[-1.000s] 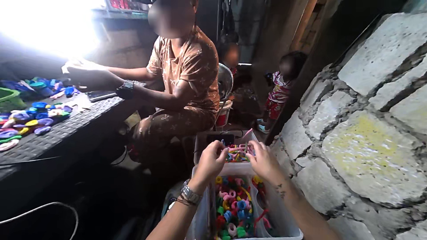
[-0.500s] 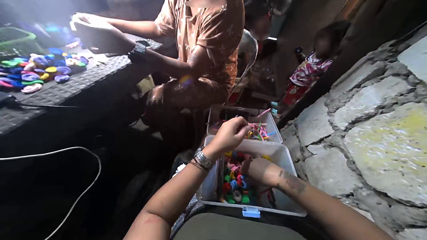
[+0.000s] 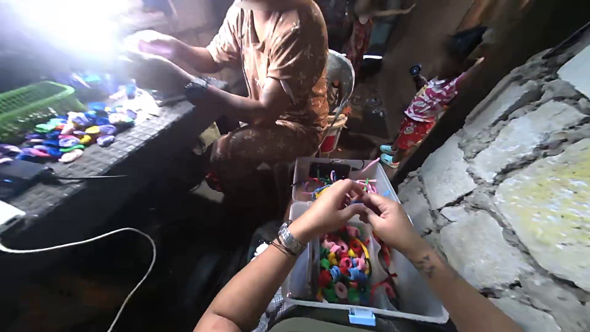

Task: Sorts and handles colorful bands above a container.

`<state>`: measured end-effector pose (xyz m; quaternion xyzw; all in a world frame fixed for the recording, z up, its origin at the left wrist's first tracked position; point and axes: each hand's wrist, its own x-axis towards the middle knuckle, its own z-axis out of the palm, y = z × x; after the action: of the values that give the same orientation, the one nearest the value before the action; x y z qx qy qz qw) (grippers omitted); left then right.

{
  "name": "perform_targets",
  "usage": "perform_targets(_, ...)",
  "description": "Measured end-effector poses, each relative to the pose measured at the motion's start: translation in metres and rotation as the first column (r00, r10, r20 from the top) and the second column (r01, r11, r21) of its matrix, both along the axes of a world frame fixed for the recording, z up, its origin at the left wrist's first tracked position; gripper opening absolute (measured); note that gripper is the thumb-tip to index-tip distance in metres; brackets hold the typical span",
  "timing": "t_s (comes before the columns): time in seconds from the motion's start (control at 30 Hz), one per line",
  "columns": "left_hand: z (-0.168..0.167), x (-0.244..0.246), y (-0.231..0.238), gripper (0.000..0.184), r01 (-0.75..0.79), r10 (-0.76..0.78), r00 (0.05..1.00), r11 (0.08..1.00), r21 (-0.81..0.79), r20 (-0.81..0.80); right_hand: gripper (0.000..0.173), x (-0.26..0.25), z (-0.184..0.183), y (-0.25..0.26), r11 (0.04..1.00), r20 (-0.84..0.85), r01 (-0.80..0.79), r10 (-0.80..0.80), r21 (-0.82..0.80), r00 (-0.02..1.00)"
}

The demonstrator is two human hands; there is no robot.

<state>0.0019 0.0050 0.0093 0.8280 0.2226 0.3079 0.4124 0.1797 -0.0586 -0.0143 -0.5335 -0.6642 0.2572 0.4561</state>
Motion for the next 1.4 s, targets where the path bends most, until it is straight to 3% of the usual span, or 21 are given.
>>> perform_targets(0.13, -0.002, 0.0, -0.001, 0.025, -0.028, 0.027, 0.997, 1.0, 0.013, 0.068, 0.026, -0.002, 0.002, 0.0, 1.0, -0.182, -0.016, 0.015, -0.003, 0.983)
perform_targets(0.27, -0.002, -0.001, 0.001, 0.026, -0.012, 0.013, 0.999, 0.999, -0.035, 0.037, 0.02, 0.0, 0.001, 0.0, 0.999, -0.173, 0.002, 0.005, 0.043, 0.985)
perform_targets(0.4, -0.002, -0.002, 0.006, 0.027, -0.012, 0.006, 0.996, 0.997, -0.076, -0.084, 0.012, 0.007, -0.004, 0.001, 0.995, 0.034, 0.047, -0.05, 0.091, 0.998)
perform_targets(0.63, 0.0, -0.002, 0.007, 0.028, 0.026, -0.043, 0.968, 0.997, -0.068, -0.248, 0.02, 0.014, 0.002, 0.003, 0.994, 0.335, -0.019, 0.056, -0.112, 0.941)
perform_targets(0.83, -0.002, -0.003, 0.006, 0.027, 0.129, -0.129, 0.96, 0.992, -0.02, -0.248, 0.019, 0.014, 0.007, -0.005, 0.984, 0.421, -0.003, 0.078, -0.176, 0.903)
perform_targets(0.97, -0.002, -0.004, 0.006, 0.027, 0.109, -0.12, 0.977, 0.992, -0.068, -0.177, 0.021, 0.014, 0.006, -0.007, 0.988, 0.345, -0.015, 0.067, -0.152, 0.936)
perform_targets(1.1, -0.004, -0.003, 0.009, 0.023, -0.017, 0.016, 1.0, 0.967, -0.255, -0.007, 0.016, 0.012, -0.001, -0.006, 0.996, 0.043, 0.036, -0.039, 0.082, 0.998)
perform_targets(1.2, -0.004, -0.001, 0.008, 0.021, -0.082, 0.121, 0.987, 0.941, -0.328, 0.102, 0.015, 0.018, -0.006, -0.004, 0.965, -0.115, -0.144, 0.172, 0.217, 0.978)
perform_targets(1.3, -0.004, 0.0, 0.006, 0.018, -0.078, 0.164, 0.96, 0.934, -0.349, 0.226, 0.019, 0.018, -0.005, -0.004, 0.945, 0.012, -0.295, 0.297, 0.143, 0.955)
perform_targets(1.4, -0.008, -0.003, 0.005, 0.013, 0.053, 0.056, 0.931, 0.956, -0.288, 0.359, 0.018, 0.015, -0.007, -0.002, 0.991, 0.22, -0.101, 0.079, 0.091, 0.972)
